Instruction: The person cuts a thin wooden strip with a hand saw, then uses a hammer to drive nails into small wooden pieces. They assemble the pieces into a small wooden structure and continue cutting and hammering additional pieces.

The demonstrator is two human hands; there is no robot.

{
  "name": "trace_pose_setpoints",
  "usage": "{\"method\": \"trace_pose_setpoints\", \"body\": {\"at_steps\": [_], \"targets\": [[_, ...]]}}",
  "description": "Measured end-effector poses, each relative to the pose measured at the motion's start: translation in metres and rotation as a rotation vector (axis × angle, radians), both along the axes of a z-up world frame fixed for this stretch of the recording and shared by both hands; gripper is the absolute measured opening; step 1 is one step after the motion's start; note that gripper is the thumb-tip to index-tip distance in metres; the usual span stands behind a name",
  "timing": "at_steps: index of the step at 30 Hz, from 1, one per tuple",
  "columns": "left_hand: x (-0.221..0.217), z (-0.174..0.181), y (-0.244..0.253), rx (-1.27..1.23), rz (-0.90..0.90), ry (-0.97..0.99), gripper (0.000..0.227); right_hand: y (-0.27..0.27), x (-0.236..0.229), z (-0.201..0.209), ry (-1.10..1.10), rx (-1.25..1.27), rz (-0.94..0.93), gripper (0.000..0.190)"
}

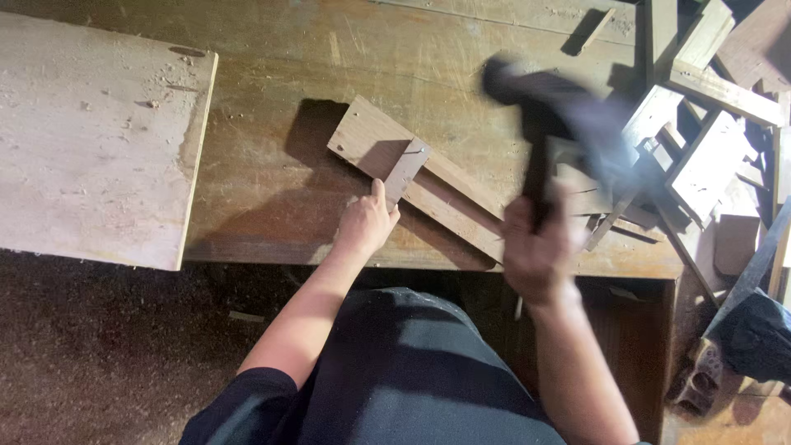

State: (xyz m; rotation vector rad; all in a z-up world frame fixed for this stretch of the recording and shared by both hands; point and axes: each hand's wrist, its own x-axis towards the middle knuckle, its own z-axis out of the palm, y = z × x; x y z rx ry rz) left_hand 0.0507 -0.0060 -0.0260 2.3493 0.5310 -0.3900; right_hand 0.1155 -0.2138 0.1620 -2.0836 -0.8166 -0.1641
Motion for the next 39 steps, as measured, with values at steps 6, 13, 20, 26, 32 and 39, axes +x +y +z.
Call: {"method": "trace_pose_setpoints", "body": {"at_steps": [6, 13, 20, 26, 32, 39], "targets": [[-0.002, -0.007, 0.0, 0.005, 0.016, -0.049, 0.063, 0.006, -0.01, -0.01, 0.213, -0.002, -0.194, 0.017], [0.008, -0.017, -0.009, 0.022, 0.009, 0.035, 0.062, 0.007, 0.015, -0.077, 0.278, -0.498, -0.195, 0.034], [-0.004, -0.027, -0.013, -0.016, 0.027, -0.003, 0.073, -0.006, 0.0, -0.075, 0.161, -0.468, -0.157, 0.034], [0.003, -0.007, 0.001, -0.219, 0.147, 0.003, 0.075, -0.016, 0.003, -0.067, 0.201, -0.389, -0.163, 0.033], [-0.009, 0.004, 0.011, -0.037, 0.013, -0.018, 0.067, -0.022, 0.002, -0.052, 0.583, -0.286, -0.16, 0.047], [-0.027, -0.02, -0.003, 0.07, 0.033, -0.217, 0.064, -0.023, -0.02, -0.067, 0.815, -0.353, -0.173, 0.065]]}}
